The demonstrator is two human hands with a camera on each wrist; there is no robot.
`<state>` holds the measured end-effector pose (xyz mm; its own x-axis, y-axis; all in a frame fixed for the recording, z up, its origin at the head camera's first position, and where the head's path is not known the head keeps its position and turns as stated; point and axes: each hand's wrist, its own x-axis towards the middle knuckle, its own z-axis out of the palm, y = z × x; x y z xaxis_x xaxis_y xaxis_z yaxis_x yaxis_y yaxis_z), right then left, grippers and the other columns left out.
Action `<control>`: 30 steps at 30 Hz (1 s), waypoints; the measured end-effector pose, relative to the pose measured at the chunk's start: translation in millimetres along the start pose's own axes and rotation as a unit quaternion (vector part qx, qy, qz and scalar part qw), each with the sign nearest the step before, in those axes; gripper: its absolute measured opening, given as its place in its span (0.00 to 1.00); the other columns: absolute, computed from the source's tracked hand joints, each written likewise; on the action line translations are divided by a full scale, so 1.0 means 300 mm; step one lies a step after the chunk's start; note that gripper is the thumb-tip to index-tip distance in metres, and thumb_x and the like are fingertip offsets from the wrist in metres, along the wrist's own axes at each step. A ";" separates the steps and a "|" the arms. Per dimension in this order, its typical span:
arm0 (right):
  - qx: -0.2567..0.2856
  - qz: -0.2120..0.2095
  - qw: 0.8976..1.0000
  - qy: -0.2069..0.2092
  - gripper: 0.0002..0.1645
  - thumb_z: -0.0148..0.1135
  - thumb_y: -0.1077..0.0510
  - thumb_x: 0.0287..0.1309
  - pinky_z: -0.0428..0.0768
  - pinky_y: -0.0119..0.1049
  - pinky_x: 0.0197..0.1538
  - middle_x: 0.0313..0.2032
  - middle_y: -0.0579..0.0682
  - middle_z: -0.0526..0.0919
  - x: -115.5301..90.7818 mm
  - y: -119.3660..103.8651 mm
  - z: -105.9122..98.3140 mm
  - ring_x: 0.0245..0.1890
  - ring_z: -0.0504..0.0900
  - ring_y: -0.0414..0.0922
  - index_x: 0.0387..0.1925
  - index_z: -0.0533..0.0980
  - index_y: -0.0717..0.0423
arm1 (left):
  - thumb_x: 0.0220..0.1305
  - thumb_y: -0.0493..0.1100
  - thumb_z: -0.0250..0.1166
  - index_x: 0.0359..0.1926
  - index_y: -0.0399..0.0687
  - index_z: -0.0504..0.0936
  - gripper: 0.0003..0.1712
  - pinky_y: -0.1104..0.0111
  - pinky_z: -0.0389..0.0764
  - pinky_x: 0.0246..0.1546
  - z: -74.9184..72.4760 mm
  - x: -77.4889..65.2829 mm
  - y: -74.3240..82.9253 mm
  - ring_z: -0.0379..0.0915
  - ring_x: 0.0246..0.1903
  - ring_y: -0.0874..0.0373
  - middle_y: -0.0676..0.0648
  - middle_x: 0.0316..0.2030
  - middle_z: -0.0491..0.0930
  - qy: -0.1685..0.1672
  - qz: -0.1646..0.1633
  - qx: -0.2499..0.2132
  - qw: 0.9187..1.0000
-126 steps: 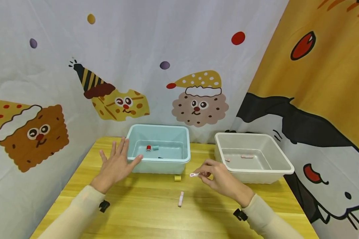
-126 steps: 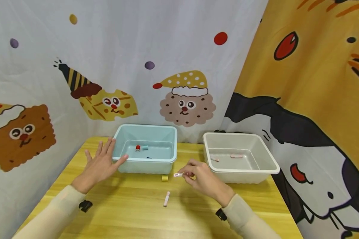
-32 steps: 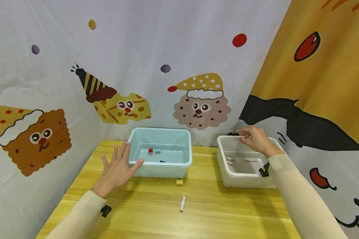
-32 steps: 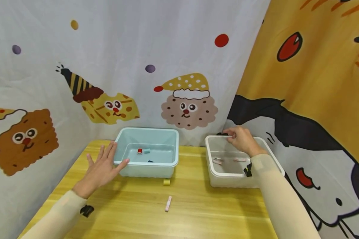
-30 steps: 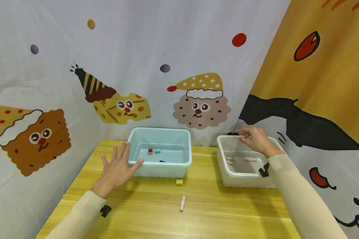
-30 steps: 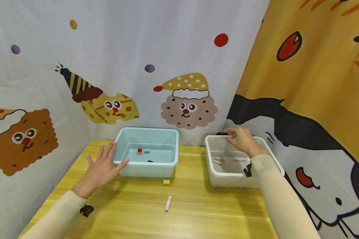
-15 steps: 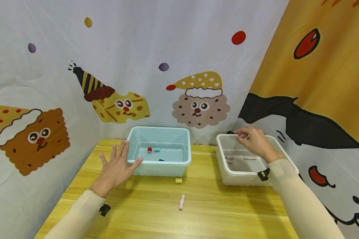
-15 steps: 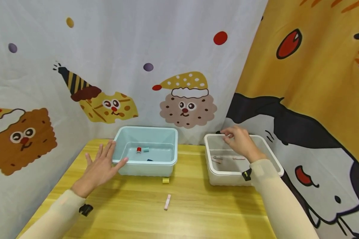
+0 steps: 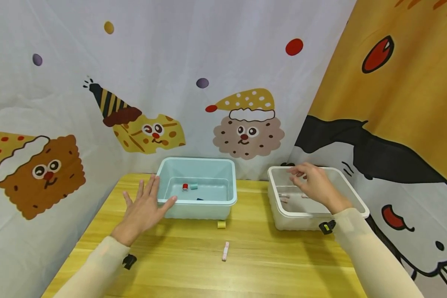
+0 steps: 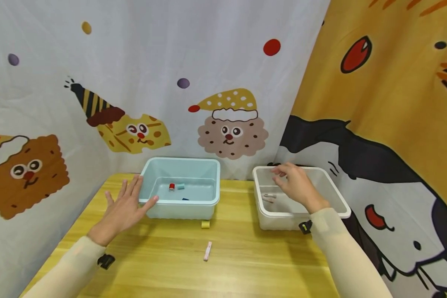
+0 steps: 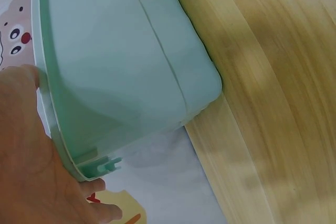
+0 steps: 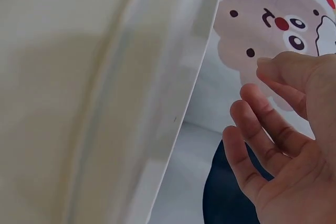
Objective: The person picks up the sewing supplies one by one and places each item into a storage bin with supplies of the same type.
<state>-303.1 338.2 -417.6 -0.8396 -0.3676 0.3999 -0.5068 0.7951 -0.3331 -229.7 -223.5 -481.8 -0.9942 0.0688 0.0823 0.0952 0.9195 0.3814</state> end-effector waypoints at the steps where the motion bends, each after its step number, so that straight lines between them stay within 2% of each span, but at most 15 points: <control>1: 0.000 -0.001 1.000 0.001 0.15 0.75 0.65 0.78 0.93 0.60 0.52 0.51 0.57 0.93 -0.004 -0.003 0.003 0.49 0.93 0.57 0.60 0.93 0.56 | 0.83 0.85 0.49 0.97 0.41 0.42 0.68 0.09 0.23 0.78 0.000 0.000 0.001 0.31 0.94 0.20 0.35 0.97 0.38 0.000 0.000 0.000 1.000; 9: -0.002 -0.032 0.999 0.019 0.13 0.77 0.66 0.75 0.93 0.59 0.47 0.49 0.56 0.96 -0.039 -0.032 0.028 0.45 0.94 0.55 0.56 0.94 0.56 | 0.84 0.84 0.50 0.97 0.40 0.43 0.67 0.09 0.23 0.78 0.000 0.001 0.004 0.31 0.94 0.20 0.34 0.97 0.38 0.000 0.001 0.001 1.000; 18: 0.008 -0.048 0.998 0.033 0.11 0.79 0.66 0.73 0.92 0.56 0.47 0.49 0.51 0.95 -0.080 -0.069 0.056 0.46 0.93 0.53 0.53 0.94 0.54 | 0.85 0.81 0.52 0.97 0.40 0.42 0.66 0.08 0.24 0.78 0.003 -0.001 0.003 0.31 0.94 0.20 0.34 0.97 0.38 -0.001 0.000 0.004 1.000; 23: 0.008 -0.064 0.997 0.038 0.12 0.80 0.67 0.71 0.92 0.55 0.46 0.46 0.49 0.94 -0.103 -0.094 0.074 0.45 0.92 0.54 0.51 0.94 0.52 | 0.84 0.84 0.50 0.97 0.40 0.42 0.67 0.08 0.24 0.77 -0.001 0.001 0.002 0.31 0.94 0.20 0.34 0.97 0.38 -0.002 0.000 0.004 1.000; 30: 0.020 -0.082 0.996 0.041 0.13 0.83 0.67 0.69 0.94 0.53 0.46 0.46 0.49 0.94 -0.133 -0.137 0.105 0.45 0.93 0.52 0.52 0.95 0.54 | 0.84 0.83 0.51 0.97 0.41 0.41 0.67 0.08 0.23 0.77 -0.001 0.006 -0.002 0.29 0.94 0.21 0.34 0.97 0.37 -0.008 -0.001 0.001 1.000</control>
<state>-255.0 305.1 -446.7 -0.7274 -0.4489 0.5190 -0.6441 0.7076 -0.2906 -231.6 -224.0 -481.7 -0.9950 0.0735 0.0673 0.0937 0.9201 0.3802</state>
